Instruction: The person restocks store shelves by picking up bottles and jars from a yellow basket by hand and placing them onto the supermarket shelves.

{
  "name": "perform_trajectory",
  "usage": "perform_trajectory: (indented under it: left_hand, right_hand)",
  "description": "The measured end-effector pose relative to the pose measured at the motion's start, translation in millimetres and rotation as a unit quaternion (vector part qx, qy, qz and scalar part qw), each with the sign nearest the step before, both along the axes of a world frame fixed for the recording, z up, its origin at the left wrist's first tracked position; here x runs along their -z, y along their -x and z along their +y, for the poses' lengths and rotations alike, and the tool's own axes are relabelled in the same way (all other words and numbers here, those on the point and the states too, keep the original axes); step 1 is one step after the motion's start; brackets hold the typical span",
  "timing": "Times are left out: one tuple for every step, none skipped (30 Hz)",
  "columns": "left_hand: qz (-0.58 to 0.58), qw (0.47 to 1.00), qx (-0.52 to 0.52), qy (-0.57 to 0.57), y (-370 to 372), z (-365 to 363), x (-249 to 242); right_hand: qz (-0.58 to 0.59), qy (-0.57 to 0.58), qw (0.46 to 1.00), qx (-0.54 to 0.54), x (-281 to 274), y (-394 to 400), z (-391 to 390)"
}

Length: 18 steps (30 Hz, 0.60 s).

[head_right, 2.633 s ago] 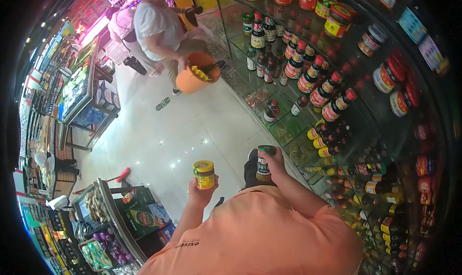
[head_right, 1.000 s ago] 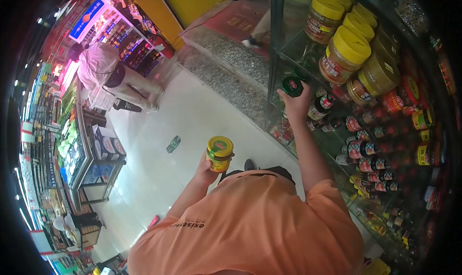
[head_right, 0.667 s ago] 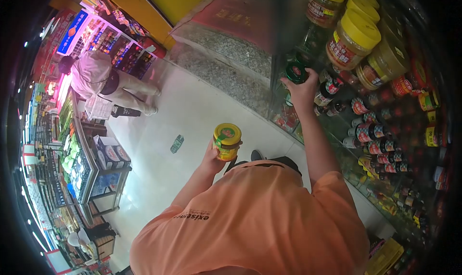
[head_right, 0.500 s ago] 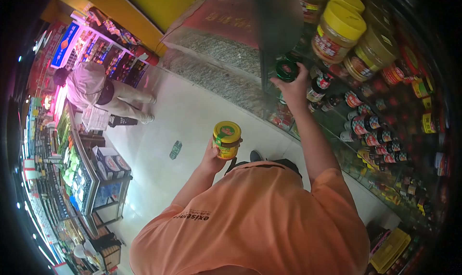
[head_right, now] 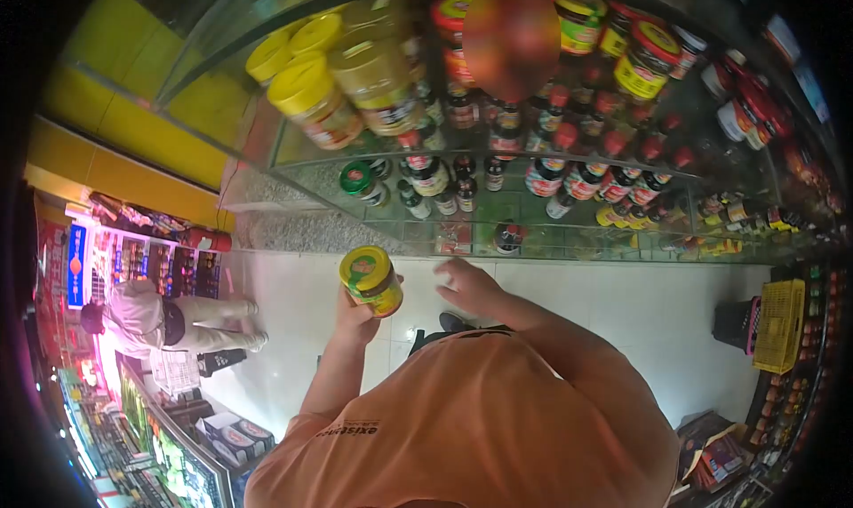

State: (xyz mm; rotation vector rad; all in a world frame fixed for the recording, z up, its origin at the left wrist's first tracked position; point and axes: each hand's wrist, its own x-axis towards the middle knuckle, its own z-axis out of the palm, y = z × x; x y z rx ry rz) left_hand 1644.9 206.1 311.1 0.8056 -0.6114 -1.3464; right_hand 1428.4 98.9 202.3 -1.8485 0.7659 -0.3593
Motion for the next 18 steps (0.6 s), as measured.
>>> perform_trajectory:
  left_hand:
    - [-0.047,0.998,0.034,0.024,12.4,-12.6,-16.2]
    - [-0.094,0.992,0.068,0.048,25.5,-24.5,-33.9]
    - [-0.123,0.986,0.089,0.062,40.8,-37.4,-52.2]
    - [-0.127,0.985,0.094,0.064,56.3,-48.8,-71.4]
    - [-0.18,0.974,0.09,0.1,72.3,-60.0,-91.6]
    - [-0.231,0.959,0.084,0.138,89.3,-72.9,-110.1]
    - [-0.233,0.958,0.089,0.142,106.8,-87.0,-126.7]
    - [-0.245,0.953,0.062,0.165,124.5,-101.2,-141.4]
    - [-0.256,0.948,0.034,0.188,142.1,-116.1,-153.9]
    - [-0.277,0.94,-0.013,0.201,159.9,-134.3,-164.8]
    - [-0.281,0.936,-0.035,0.21,176.0,-152.0,-176.1]
    - [-0.311,0.921,-0.054,0.228,187.8,-170.4,-181.6]
    - [-0.33,0.918,-0.062,0.209,200.5,-183.3,-190.3]
    - [-0.337,0.918,-0.07,0.194,209.7,-197.1,-192.4]
    - [-0.366,0.912,-0.079,0.168,217.6,-207.8,-194.3]
    - [-0.394,0.904,-0.086,0.141,224.5,-217.1,-195.0]
    - [-0.366,0.915,-0.073,0.153,230.7,-224.8,-192.4]
    - [-0.406,0.898,-0.09,0.142,239.7,-226.4,-194.8]
  right_hand:
    - [0.006,0.011,1.0,0.002,15.7,26.4,6.5]
    - [0.013,0.022,1.0,0.003,32.9,53.0,13.7]
    - [0.052,0.018,0.998,0.012,52.1,81.9,20.0]
    - [0.091,0.015,0.995,0.02,68.8,111.7,25.3]
    - [0.127,-0.027,0.991,0.037,78.1,140.8,29.9]
    - [0.162,-0.069,0.983,0.054,87.4,171.0,33.5]
    - [0.202,-0.096,0.971,0.079,101.2,201.6,37.1]
    - [0.241,-0.124,0.957,0.103,118.9,232.9,42.7]
    - [0.256,-0.091,0.953,0.136,138.8,265.4,51.9]
    - [0.271,-0.058,0.946,0.168,159.0,297.7,61.9]
    - [0.28,-0.066,0.937,0.199,179.5,330.0,71.0]
    - [0.289,-0.074,0.927,0.229,195.2,361.2,81.1]
    - [0.296,-0.087,0.917,0.253,205.3,390.6,91.7]
    - [0.303,-0.101,0.906,0.279,215.7,420.6,103.9]
    - [0.29,-0.112,0.901,0.302,240.1,453.0,118.8]
    - [0.277,-0.124,0.896,0.325,271.6,484.1,134.4]
    - [0.275,-0.125,0.895,0.329,297.0,514.6,152.4]
    - [0.265,-0.17,0.873,0.371,318.7,541.5,171.7]
